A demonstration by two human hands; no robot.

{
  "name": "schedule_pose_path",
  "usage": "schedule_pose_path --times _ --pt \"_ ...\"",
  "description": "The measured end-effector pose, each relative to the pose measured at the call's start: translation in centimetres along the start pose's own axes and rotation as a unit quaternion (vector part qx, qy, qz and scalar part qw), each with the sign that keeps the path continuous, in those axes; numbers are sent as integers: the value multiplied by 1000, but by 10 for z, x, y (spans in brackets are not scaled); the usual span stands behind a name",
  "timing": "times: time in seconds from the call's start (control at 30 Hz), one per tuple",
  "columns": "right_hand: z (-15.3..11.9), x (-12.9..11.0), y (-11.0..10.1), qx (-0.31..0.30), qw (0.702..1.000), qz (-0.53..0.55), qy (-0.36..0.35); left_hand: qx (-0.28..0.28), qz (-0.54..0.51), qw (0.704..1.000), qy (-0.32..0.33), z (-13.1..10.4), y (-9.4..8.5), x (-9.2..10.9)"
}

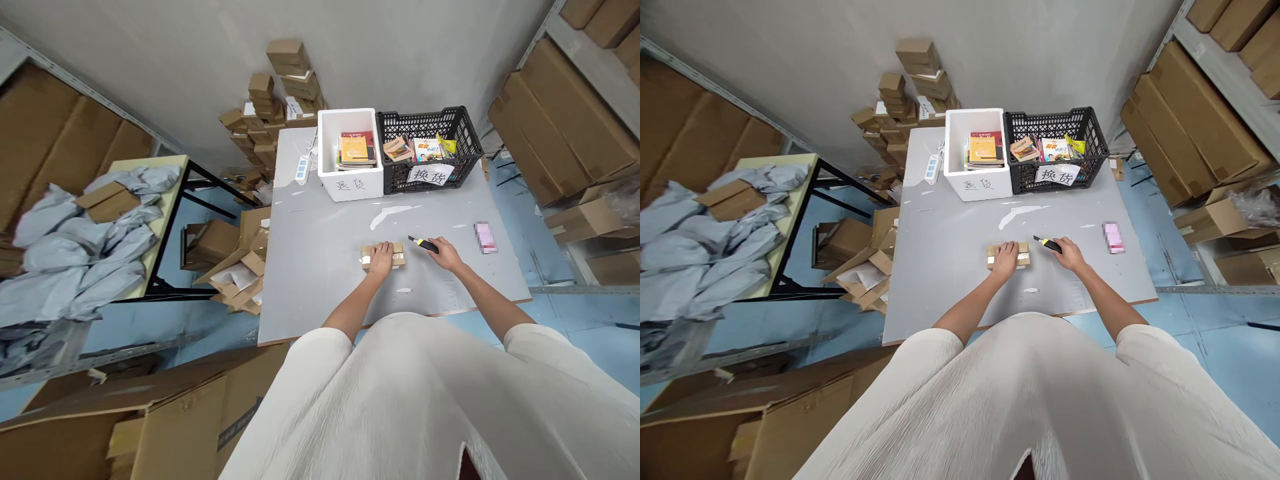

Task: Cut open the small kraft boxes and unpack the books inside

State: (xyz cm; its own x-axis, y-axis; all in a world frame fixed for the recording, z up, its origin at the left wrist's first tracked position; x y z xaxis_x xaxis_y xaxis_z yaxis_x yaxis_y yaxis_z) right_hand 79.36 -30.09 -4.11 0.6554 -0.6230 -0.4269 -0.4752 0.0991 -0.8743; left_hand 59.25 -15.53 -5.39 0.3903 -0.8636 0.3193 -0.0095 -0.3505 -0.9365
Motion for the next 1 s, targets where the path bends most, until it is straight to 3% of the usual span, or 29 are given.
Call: schedule_pose_path --times 0.13,0.37,0.47,0.6,0.73,0.9,1.0 --pt "10 -21 18 -37 999 36 4 16 -26 999 19 -17 -3 -4" --pt "40 -113 52 -82 992 64 -65 6 -4 1000 -16 -60 -12 -29" --pt "42 -131 64 -113 991 23 -64 -20 11 999 -40 -65 -13 -37" --pt "33 -119 62 -116 992 35 -31 -50 -5 996 -80 -61 -12 -48" --pt "15 -98 66 -130 984 119 6 -34 -38 993 -108 -53 -14 -53" --pt "-4 -89 89 -176 954 237 61 -7 -60 993 -100 -42 -14 -38" --pt "-1 -79 87 -160 942 279 96 8 -70 990 -125 -34 -12 -26"
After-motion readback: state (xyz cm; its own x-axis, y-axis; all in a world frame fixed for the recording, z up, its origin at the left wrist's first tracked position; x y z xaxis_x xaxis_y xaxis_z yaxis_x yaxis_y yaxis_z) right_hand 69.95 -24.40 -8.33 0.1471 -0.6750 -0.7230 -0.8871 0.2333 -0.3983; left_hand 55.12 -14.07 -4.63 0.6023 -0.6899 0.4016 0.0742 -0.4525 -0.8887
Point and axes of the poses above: each hand's wrist, its own z-axis towards the middle knuckle, its own y-axis out of the palm, x = y × z, the point moved 10 cm from there along z, towards the middle knuckle, and after that the axes turned 11 degrees about y, right-handed, at the moved point
